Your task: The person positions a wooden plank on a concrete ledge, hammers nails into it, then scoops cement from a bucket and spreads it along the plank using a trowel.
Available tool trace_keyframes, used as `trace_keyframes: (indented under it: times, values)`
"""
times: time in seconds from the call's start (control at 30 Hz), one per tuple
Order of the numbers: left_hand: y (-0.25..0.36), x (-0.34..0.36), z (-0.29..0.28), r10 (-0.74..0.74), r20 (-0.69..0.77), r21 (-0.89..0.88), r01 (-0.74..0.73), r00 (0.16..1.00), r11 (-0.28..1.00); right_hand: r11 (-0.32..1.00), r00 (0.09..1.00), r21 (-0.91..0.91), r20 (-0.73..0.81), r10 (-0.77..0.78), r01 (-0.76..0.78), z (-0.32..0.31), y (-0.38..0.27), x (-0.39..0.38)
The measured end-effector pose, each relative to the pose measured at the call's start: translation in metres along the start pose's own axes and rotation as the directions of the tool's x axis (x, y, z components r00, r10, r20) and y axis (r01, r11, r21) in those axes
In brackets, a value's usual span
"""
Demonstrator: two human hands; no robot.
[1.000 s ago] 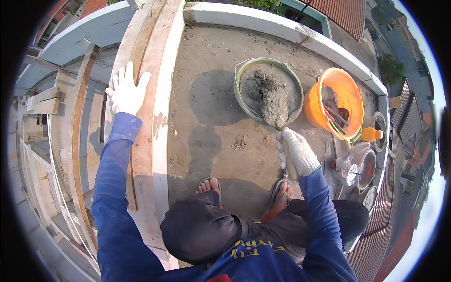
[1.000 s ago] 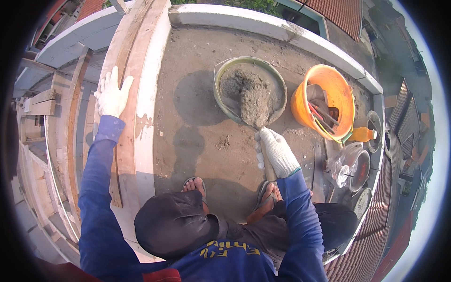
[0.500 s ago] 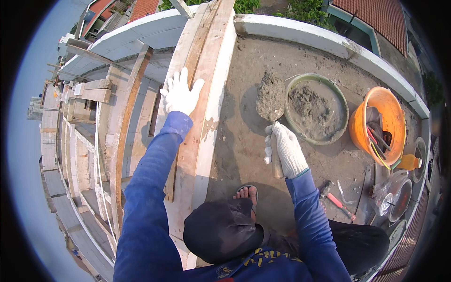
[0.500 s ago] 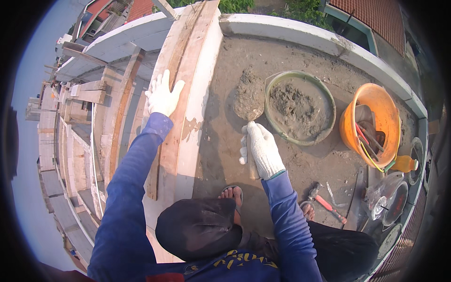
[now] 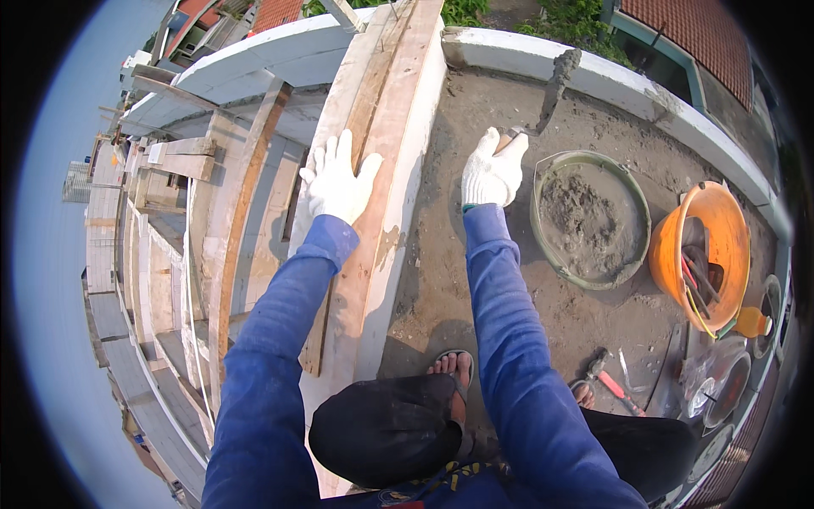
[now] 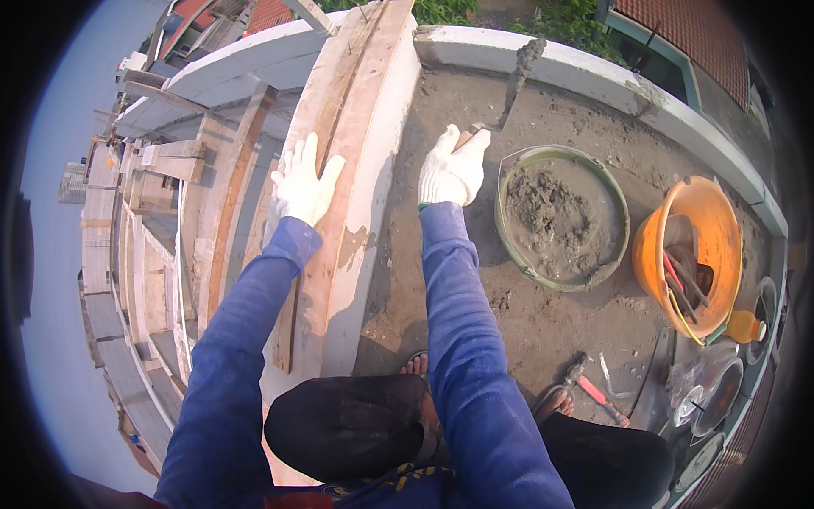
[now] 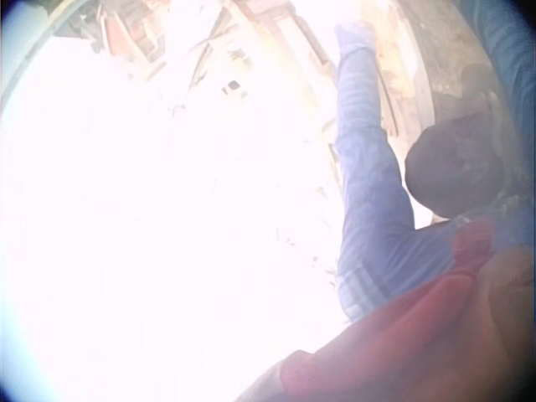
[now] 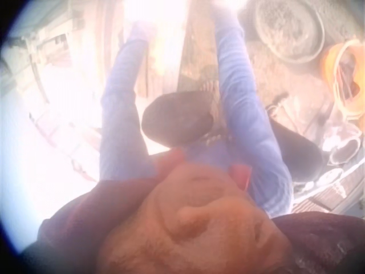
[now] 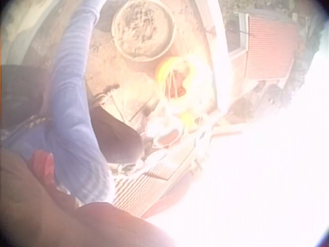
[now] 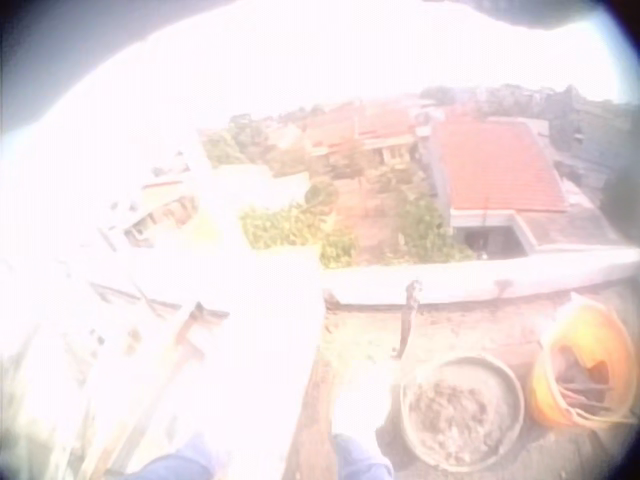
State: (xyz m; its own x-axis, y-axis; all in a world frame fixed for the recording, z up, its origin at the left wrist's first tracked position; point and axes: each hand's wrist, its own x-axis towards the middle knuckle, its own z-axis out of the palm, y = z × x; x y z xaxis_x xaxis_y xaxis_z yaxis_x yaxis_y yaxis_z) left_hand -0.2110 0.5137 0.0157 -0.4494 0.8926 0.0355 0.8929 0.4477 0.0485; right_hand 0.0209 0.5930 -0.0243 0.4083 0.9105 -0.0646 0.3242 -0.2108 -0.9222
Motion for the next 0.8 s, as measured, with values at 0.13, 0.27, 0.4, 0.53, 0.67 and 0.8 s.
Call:
trace_keyframes:
  times: [0.13, 0.27, 0.4, 0.53, 0.67, 0.8]
  values:
    - [-0.012, 0.002, -0.003, -0.02, -0.002, 0.017, 0.02, 1.0, 1.0, 0.994, 0.848, -0.015, 0.524, -0.083, 0.107, -0.02, 0.04, -0.114]
    - [-0.015, -0.003, -0.002, -0.02, 0.013, 0.032, 0.02, 1.0, 0.999, 0.999, 0.88, -0.038, 0.476, -0.003, 0.024, -0.077, 0.058, -0.154]
    - [-0.006, 0.004, -0.001, -0.007, 0.023, 0.032, 0.006, 1.0, 0.999, 0.96, 0.896, -0.035, 0.368, -0.247, 0.279, -0.136, 0.054, -0.095]
    - [-0.014, 0.008, -0.013, 0.039, 0.038, 0.216, -0.046, 0.999, 0.975, 0.859, 0.919, -0.362, 0.294, -0.263, 0.362, -0.225, 0.02, -0.017]
    - [-0.018, 0.019, 0.006, 0.055, 0.017, 0.091, -0.056, 0.998, 0.994, 0.506, 0.891, -0.737, 0.414, -0.188, 0.449, -0.318, -0.012, 0.035]
    - [-0.015, 0.016, -0.004, 0.026, 0.069, 0.15, -0.036, 0.997, 0.988, 0.236, 0.857, -0.828, 0.513, -0.044, 0.508, -0.358, -0.019, 0.065]
